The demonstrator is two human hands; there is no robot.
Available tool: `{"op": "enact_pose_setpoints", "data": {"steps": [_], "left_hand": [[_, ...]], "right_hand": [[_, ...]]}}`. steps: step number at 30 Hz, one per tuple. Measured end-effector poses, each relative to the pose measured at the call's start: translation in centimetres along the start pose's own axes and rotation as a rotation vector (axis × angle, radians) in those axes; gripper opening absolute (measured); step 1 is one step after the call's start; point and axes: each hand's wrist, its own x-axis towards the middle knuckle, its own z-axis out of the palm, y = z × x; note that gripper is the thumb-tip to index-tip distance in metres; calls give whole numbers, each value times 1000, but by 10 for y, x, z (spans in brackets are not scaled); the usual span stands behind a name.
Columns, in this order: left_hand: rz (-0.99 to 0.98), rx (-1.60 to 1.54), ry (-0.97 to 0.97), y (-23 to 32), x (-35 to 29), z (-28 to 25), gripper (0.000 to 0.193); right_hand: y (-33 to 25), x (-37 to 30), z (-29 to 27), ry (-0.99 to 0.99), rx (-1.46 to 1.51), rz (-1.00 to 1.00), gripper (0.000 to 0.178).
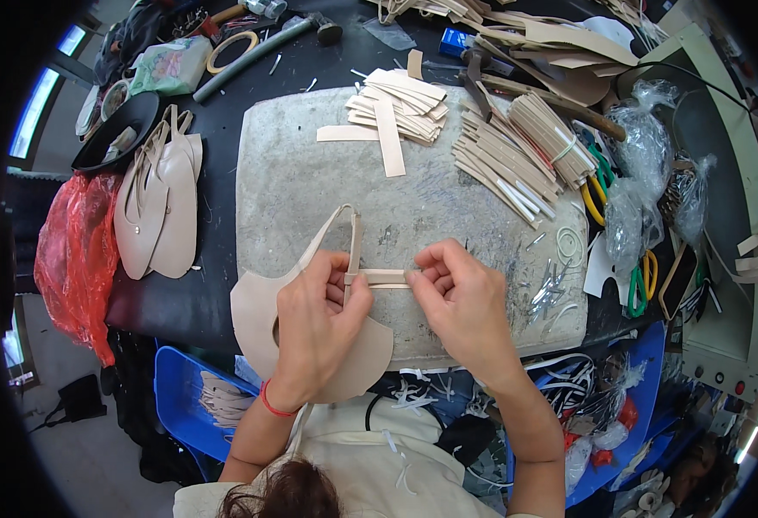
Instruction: The person is assembling shoe components by hand. They repeatedly pick up small beige leather strips, fold them, and attach them to a larger beige shoe upper piece. The person uses green-handled scissors to trim the strips to the correct length. The workspace is cluttered with various leather scraps and tools.
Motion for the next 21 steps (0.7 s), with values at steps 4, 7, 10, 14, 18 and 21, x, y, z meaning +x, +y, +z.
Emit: {"op": "enact_pose_setpoints", "data": {"steps": [4, 7, 10, 14, 18, 21], "left_hand": [[97, 201, 0, 2, 3, 1, 14], [62, 190, -2, 5, 1, -22, 13], [68, 213, 175, 25, -9, -74, 12], [223, 170, 302, 58, -11, -124, 14], [204, 170, -158, 24, 27, -120, 14], [190, 293, -186, -28, 40, -108, 19]], "right_hand": [[-12, 11, -15, -109, -256, 0, 16], [-3, 22, -38, 75, -326, -170, 15], [21, 42, -65, 336, -426, -354, 12], [39, 64, -71, 468, -684, -492, 8], [48, 62, -66, 539, -789, -433, 8], [45, 63, -63, 529, -759, -480, 7]]}}
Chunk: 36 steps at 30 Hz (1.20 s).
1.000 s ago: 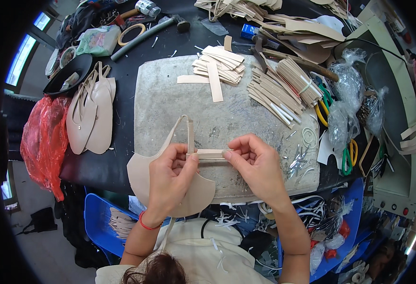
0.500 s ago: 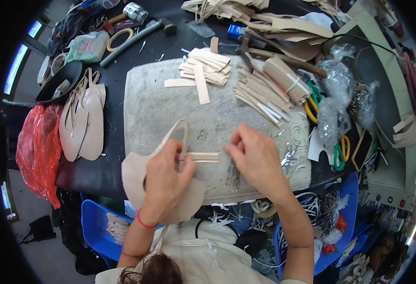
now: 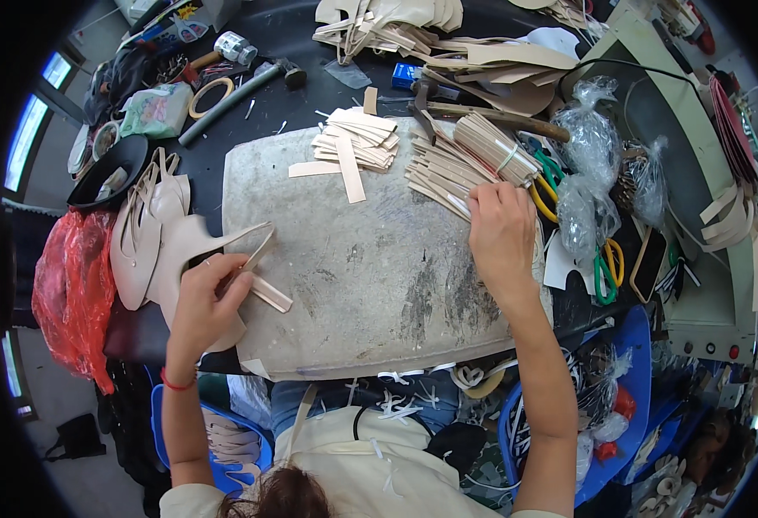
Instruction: The person is assembling shoe components by hand. They repeatedly pick up small beige leather strips, fold them, and attach them to a larger beige shoe upper piece. The person uses green-handled scissors to trim the strips to the correct length. The workspace is cluttered with various leather scraps and tools.
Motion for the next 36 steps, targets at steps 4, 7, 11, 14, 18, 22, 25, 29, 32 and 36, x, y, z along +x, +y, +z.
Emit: {"op": "enact_pose_setpoints", "data": {"steps": [4, 7, 11, 14, 18, 22, 25, 29, 32, 36], "left_hand": [[287, 175, 430, 13, -12, 18, 23], [214, -214, 261, 48, -35, 33, 23], [-120, -854, 29, 61, -37, 75, 18], [-248, -1069, -8, 59, -39, 83, 16], [-248, -1038, 35, 58, -43, 85, 15], [-20, -662, 93, 60, -43, 76, 11], [-21, -556, 81, 65, -47, 71, 9], [-120, -797, 139, 70, -52, 81, 9], [-169, -968, 134, 67, -53, 92, 8], [-205, -1099, 104, 64, -54, 92, 9]], "right_hand": [[-2, -6, -8, 102, 130, 5, 7], [-58, -18, -32, -73, 474, 132, 8], [-109, -45, -39, -299, 910, 181, 14], [-119, -51, -48, -370, 946, 206, 16], [-119, -52, -42, -168, 678, -168, 20], [-114, -44, -51, -258, 544, -377, 23], [-116, -46, -51, -269, 544, -394, 20], [-125, -65, -42, -204, 779, -100, 14], [-123, -75, -30, -293, 1055, 239, 12], [-123, -68, -34, -221, 979, 72, 12]]}}
